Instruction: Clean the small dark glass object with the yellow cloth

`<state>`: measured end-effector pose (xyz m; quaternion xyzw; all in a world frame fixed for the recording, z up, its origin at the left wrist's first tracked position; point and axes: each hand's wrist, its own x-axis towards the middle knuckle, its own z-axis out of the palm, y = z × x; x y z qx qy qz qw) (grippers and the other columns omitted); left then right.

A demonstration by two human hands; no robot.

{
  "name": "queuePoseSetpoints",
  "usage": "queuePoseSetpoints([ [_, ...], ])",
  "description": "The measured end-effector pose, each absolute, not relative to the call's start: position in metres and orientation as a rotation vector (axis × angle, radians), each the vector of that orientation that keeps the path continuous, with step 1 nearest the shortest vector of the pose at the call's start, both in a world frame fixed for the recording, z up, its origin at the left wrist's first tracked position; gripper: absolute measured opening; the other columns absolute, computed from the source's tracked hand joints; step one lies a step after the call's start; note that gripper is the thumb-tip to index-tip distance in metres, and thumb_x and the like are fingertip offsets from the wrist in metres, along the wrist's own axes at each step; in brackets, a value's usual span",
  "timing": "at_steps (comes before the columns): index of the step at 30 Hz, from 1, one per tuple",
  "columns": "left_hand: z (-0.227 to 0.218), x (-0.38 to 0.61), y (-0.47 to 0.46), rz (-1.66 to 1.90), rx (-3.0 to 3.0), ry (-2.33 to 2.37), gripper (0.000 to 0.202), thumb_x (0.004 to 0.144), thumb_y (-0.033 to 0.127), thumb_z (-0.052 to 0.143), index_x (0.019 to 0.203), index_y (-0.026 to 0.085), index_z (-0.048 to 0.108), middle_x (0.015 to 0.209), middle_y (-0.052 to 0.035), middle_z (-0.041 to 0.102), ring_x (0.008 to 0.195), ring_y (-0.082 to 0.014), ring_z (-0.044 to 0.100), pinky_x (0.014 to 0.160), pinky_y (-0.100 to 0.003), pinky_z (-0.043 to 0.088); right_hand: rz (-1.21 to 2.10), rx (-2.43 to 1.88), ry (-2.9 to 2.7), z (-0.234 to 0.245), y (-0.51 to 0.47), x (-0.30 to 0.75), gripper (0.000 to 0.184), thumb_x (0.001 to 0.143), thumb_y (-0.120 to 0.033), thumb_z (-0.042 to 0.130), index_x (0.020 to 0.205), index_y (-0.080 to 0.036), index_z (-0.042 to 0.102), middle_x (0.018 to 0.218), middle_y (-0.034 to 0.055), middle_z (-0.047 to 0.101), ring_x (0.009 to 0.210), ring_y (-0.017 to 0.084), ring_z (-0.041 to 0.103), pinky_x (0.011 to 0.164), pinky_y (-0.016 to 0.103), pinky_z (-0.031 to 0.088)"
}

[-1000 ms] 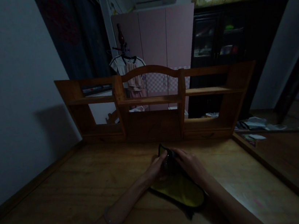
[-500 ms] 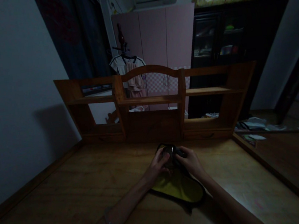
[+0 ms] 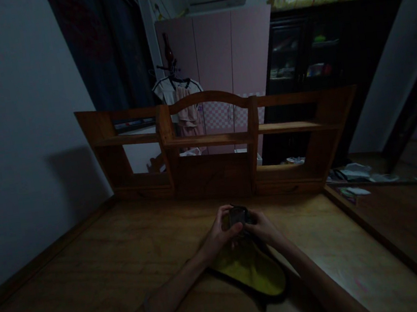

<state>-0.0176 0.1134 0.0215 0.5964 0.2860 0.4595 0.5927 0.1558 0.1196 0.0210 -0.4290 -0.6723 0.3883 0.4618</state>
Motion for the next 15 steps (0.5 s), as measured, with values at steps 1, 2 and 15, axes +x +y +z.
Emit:
queuePoseSetpoints([
  [1, 0.021, -0.018, 0.114, 1.073, 1.395, 0.669, 0.061, 0.073, 0.043, 0.070, 0.120, 0.026, 0.037, 0.122, -0.0088, 0.049, 0.064, -0.0093, 0.060, 0.047, -0.018, 0.047, 0.964, -1.052, -1.665, 0.022, 0.118, 0.155, 0.030, 0.073, -0.026, 0.063, 0.101, -0.014, 0.065, 0.095, 0.0067, 0.071, 0.086, 0.023, 0.065, 0.075, 0.032, 0.051],
  [2, 0.020, -0.018, 0.115, 1.070, 1.402, 0.670, 0.061, 0.071, 0.041, 0.072, 0.120, 0.026, 0.038, 0.123, -0.0091, 0.049, 0.068, -0.0105, 0.061, 0.049, -0.019, 0.048, 0.953, -1.052, -1.677, 0.023, 0.117, 0.154, 0.030, 0.074, -0.025, 0.062, 0.101, -0.013, 0.065, 0.095, 0.0067, 0.071, 0.086, 0.024, 0.065, 0.075, 0.032, 0.051],
  [15, 0.017, -0.016, 0.121, 1.059, 1.564, 0.569, 0.076, 0.065, 0.027, 0.079, 0.130, 0.023, 0.042, 0.129, -0.0088, 0.053, 0.120, -0.0240, 0.049, 0.104, -0.037, 0.036, 0.181, -1.366, -1.982, 0.039, 0.098, 0.161, 0.033, 0.086, -0.011, 0.044, 0.116, -0.021, 0.055, 0.104, 0.0074, 0.068, 0.091, 0.020, 0.065, 0.076, 0.026, 0.047],
])
